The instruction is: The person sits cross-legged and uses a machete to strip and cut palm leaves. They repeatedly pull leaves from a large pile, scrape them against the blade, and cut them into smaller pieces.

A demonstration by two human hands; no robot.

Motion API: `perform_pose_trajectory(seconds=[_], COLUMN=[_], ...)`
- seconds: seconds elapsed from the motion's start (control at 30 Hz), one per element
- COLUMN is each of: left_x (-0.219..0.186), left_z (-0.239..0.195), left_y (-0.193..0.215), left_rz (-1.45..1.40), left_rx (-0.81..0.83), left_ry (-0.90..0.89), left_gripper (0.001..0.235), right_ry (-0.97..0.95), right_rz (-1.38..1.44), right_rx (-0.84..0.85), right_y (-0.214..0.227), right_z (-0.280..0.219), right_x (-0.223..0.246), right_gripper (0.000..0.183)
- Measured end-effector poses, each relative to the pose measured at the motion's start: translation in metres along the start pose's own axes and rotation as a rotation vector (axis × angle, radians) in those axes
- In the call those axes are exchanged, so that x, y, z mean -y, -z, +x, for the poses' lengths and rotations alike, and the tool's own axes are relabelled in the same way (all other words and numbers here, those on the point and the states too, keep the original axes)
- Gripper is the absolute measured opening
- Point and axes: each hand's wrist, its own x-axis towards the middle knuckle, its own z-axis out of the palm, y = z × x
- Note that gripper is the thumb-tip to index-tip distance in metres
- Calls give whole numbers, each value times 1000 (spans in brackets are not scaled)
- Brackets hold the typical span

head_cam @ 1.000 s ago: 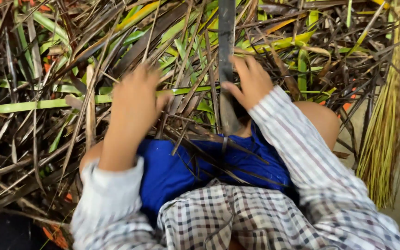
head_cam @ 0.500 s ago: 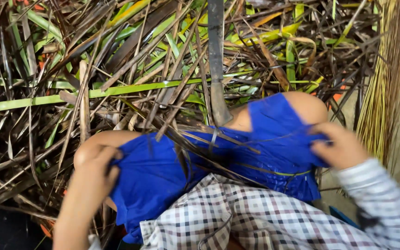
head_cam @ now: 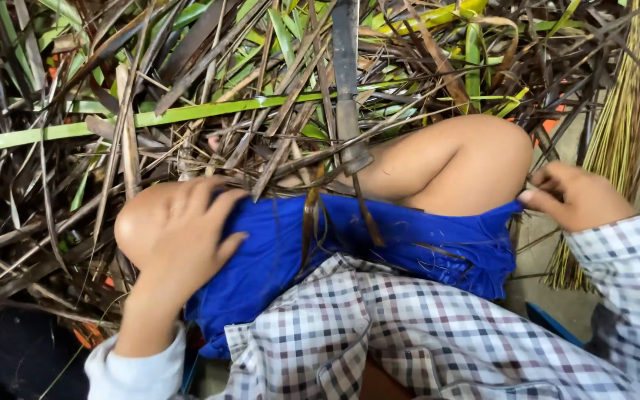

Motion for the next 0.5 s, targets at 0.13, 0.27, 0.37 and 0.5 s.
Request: perform_pose_trajectory(seconds=[0.13,0.27,0.37,0.5], left_x=[3,29,12,34], left_z=[27,47,35,11], left_y=[-34,-79,-36,-22], left_rz=[9,327,216,39], left_rx=[-82,-192,-186,-231], left_ry=[-119,-109,-122,-45], left_gripper=[53,28,11,27], right_ry=[100,219,339,268], right_rz=[-200,-486,-450,-688], right_rx=[400,196,-199,-560], right_y=[-34,-28,-8,21], right_z=[2,-21,-40,-41], right_x=[10,34,36,44], right_gripper=[66,32,23,32])
